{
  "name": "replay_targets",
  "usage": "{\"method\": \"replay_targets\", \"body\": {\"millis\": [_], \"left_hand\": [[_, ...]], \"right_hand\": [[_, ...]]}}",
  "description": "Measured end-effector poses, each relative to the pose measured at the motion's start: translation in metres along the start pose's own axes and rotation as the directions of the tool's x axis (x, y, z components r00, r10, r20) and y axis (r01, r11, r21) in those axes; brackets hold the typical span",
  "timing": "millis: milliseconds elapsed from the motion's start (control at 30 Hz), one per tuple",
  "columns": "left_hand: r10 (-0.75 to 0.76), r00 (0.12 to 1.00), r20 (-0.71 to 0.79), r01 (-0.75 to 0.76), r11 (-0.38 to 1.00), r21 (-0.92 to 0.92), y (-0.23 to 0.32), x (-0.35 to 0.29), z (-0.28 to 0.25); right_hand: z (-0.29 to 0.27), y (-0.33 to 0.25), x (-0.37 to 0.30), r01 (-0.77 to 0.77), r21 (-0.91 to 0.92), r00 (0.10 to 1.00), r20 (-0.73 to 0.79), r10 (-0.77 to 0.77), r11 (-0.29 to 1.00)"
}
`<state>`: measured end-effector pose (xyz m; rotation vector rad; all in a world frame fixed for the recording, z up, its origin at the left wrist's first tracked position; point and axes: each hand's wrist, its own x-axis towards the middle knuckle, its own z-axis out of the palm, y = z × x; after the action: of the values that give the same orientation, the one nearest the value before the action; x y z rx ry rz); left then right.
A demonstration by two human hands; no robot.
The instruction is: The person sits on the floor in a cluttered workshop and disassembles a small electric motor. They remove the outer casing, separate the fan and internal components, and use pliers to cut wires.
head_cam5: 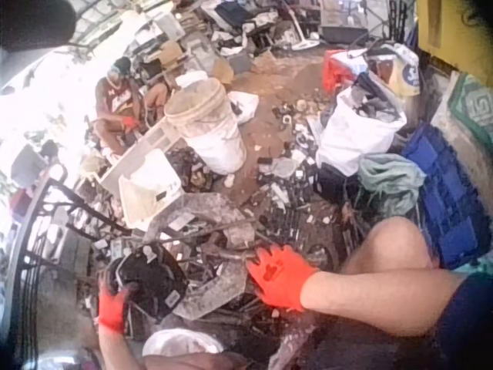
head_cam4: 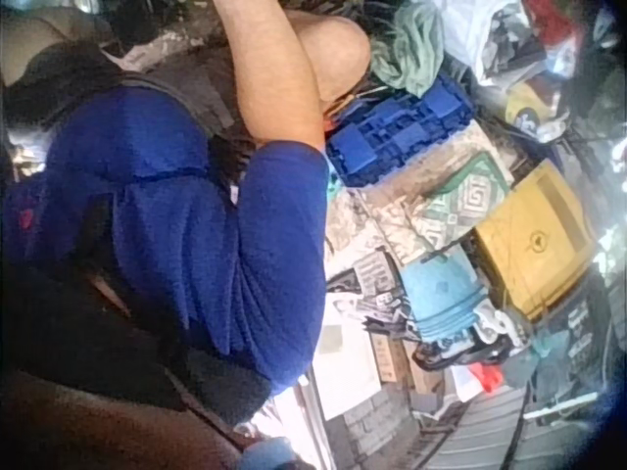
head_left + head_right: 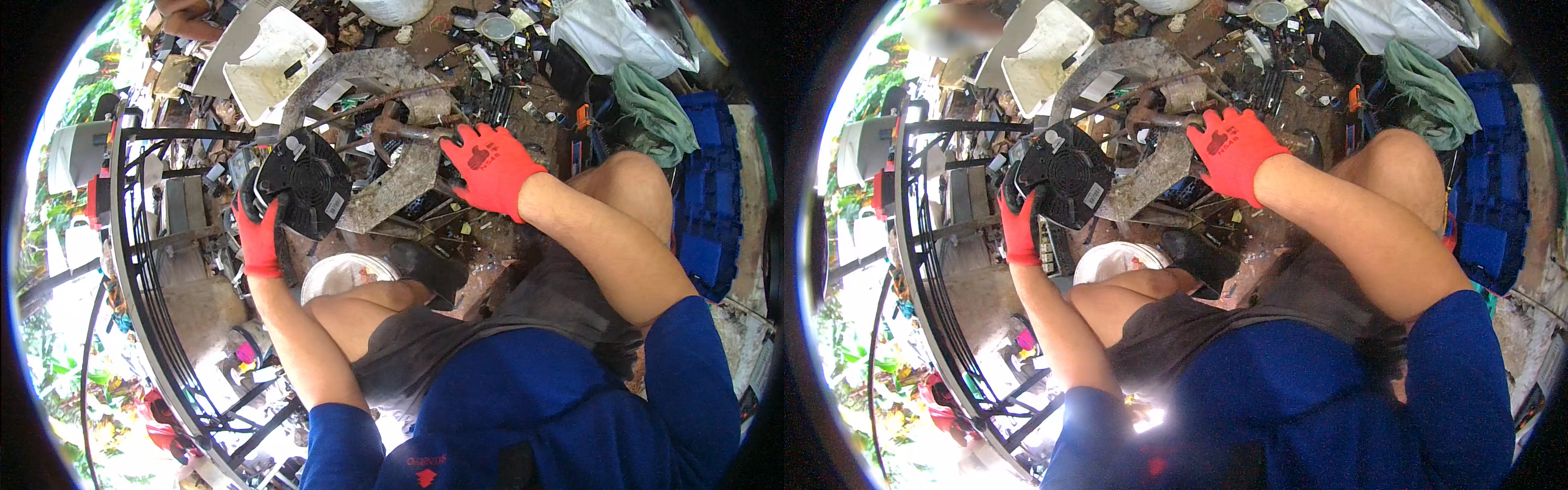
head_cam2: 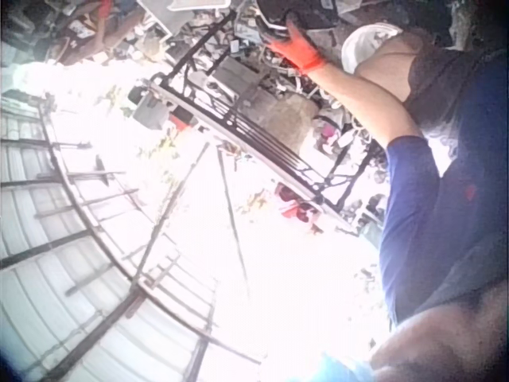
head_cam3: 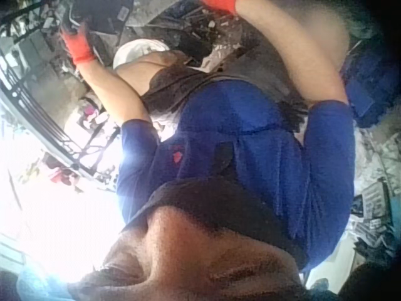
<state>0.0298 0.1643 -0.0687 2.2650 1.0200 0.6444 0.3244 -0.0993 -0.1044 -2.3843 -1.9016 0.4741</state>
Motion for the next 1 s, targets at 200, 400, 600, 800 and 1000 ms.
{"method": "replay_targets", "body": {"millis": [200,400,600,800,1000], "left_hand": [[-0.038,0.997,0.067,0.042,0.997,-0.059,0.0,0.001,-0.008],[-0.162,0.976,0.147,0.196,0.945,-0.262,-0.006,-0.014,-0.029],[-0.161,0.979,0.124,0.188,0.949,-0.252,-0.032,-0.021,-0.035],[-0.171,0.982,0.078,0.18,0.976,-0.125,-0.036,-0.022,-0.034],[-0.159,0.977,0.141,0.188,0.955,-0.23,-0.036,-0.024,-0.04]], "right_hand": [[0.003,0.004,-0.002,0.02,0.017,1.0,-0.023,-0.02,1.0],[0.002,0.006,-0.005,0.033,0.043,0.999,-0.022,-0.032,0.999],[0.0,0.006,-0.001,0.034,0.028,0.999,0.004,-0.034,0.999],[0.0,0.005,-0.003,0.028,0.034,1.0,0.001,-0.028,0.999],[0.0,0.002,-0.002,0.035,0.023,0.999,-0.008,-0.035,0.999]]}}
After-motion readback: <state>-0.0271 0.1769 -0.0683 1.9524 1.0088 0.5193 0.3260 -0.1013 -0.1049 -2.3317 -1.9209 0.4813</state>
